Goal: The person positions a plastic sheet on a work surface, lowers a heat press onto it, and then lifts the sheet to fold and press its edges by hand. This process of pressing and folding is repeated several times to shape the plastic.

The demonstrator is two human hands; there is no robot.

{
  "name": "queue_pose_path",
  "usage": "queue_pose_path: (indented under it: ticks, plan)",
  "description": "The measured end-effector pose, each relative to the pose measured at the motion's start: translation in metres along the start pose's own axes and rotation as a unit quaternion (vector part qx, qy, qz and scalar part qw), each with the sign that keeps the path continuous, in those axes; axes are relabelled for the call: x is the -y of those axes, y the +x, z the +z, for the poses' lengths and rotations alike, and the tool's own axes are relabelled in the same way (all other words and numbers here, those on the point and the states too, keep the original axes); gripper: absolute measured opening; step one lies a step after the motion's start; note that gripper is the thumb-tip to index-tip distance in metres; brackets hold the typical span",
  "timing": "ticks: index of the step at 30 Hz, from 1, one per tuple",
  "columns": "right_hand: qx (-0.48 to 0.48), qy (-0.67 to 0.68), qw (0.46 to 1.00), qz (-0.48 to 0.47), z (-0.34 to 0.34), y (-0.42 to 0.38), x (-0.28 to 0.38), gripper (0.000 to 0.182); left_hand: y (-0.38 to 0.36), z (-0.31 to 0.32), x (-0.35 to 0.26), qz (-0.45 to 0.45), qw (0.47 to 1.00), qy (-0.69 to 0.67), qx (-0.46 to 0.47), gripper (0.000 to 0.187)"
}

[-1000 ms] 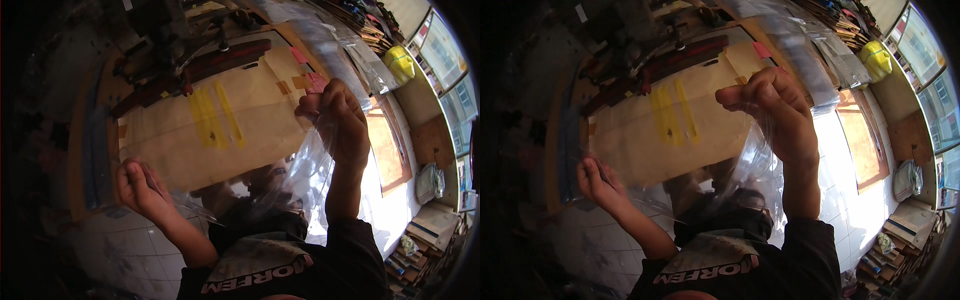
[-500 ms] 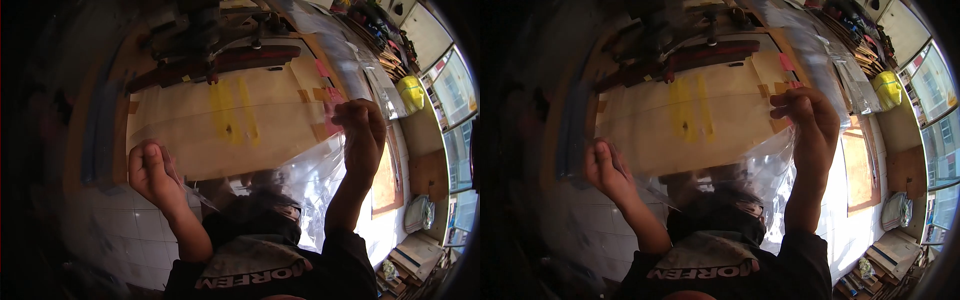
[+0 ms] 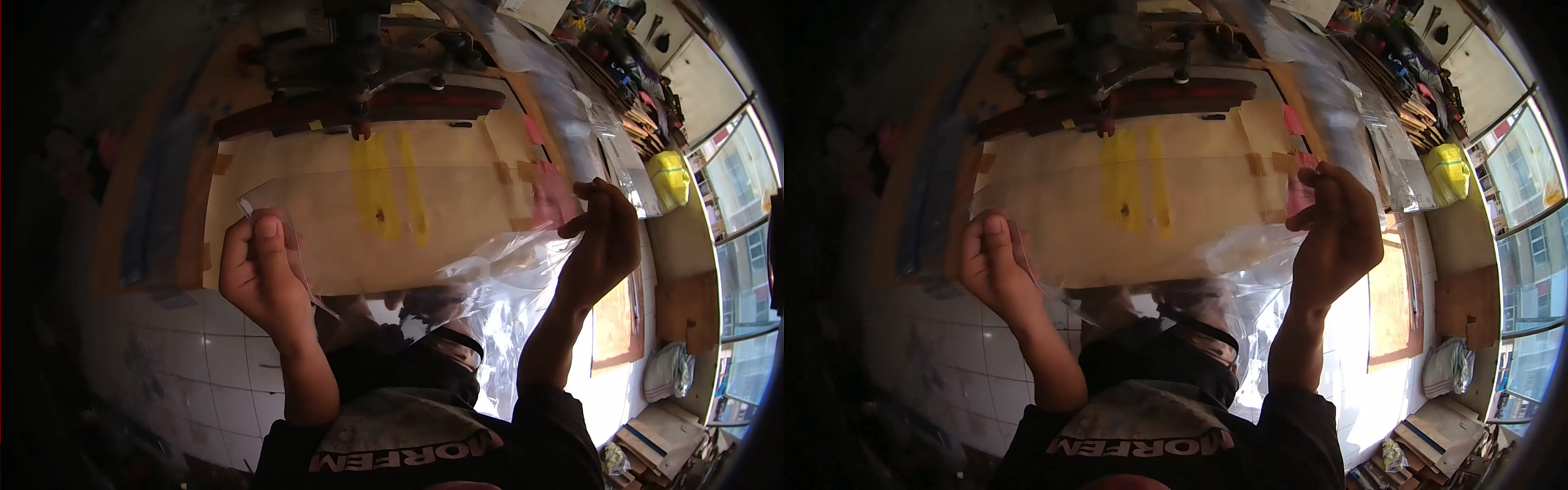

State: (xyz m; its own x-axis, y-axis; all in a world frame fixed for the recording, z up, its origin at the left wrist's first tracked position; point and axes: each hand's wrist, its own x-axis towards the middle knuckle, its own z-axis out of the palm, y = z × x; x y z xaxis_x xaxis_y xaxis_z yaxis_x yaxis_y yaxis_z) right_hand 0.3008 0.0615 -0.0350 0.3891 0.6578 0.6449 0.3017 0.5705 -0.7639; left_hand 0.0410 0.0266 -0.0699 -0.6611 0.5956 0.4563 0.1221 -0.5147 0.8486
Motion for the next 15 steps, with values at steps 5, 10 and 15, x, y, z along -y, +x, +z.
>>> queue_pose_path:
  ticks: [5,10,15]
  plan:
    - [-0.045,-0.134,0.978,-0.152,0.003,0.01,-0.004,0.016,0.018,0.002,-0.002,0.075,0.997,-0.004,0.028,0.015]
    - [-0.039,-0.258,0.931,-0.256,-0.002,0.04,0.017,0.014,0.043,0.02,-0.033,0.214,0.975,0.037,0.041,0.014]
    - [0.102,-0.264,0.934,-0.217,0.006,0.075,0.01,0.014,0.054,0.026,-0.027,0.126,0.982,0.12,0.066,0.019]
